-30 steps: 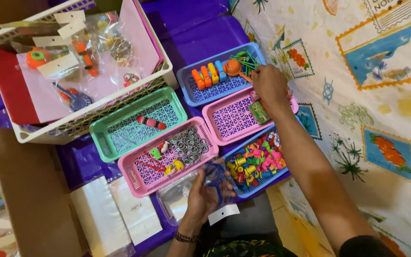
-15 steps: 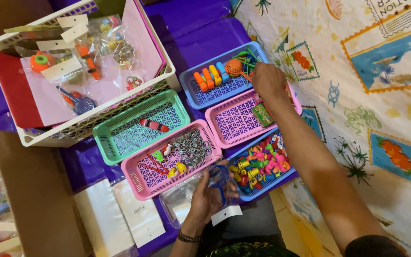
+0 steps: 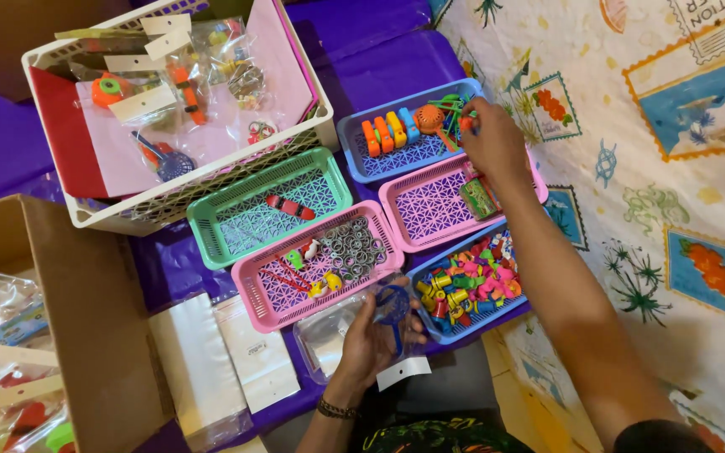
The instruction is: Packaging small colorful toys into individual plastic bags at a workstation.
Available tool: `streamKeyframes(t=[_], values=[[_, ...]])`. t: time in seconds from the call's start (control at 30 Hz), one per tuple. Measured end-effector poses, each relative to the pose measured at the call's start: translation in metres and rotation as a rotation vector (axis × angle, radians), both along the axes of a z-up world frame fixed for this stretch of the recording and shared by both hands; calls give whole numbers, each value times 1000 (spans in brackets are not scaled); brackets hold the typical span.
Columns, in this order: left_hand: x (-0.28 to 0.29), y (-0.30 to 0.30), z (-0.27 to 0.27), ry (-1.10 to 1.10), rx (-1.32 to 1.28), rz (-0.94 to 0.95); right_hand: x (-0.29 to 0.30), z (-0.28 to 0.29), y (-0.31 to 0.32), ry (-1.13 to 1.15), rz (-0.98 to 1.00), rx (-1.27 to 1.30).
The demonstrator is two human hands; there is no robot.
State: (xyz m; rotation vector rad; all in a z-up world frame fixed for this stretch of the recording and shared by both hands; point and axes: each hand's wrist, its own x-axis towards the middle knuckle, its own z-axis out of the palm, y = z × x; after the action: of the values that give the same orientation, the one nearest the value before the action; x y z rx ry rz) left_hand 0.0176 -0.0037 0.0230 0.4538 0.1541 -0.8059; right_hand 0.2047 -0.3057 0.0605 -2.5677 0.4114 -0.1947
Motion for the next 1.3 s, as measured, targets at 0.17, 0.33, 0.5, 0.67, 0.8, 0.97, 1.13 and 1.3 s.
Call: streamKeyframes(t=[0.17,0.33,0.5,0.67,0.8,0.97,1.13,1.3], values=[[0,2,6,-34,-14,4,-54,4,23,-164,-36,916],[-8,-5,-16,-55,11,40,-127,-10,57,-294,132,1628],[-13,-6,-5,-152,-2,58,-180,7,88,-351,175,1236],[-26,-2,2,-244,24,56,-207,58,121,-366,270,952],[-34,2,8,-343,72,43,-214,86,125,-389,412,465],[-42,7,-4,-343,61,40,-222,93,134,-343,460,370],[-44,12,-1,-275,15,35,-224,100,138,-249,459,407],[-47,13,7,-115,-55,-63,-222,90,142,-341,562,339]])
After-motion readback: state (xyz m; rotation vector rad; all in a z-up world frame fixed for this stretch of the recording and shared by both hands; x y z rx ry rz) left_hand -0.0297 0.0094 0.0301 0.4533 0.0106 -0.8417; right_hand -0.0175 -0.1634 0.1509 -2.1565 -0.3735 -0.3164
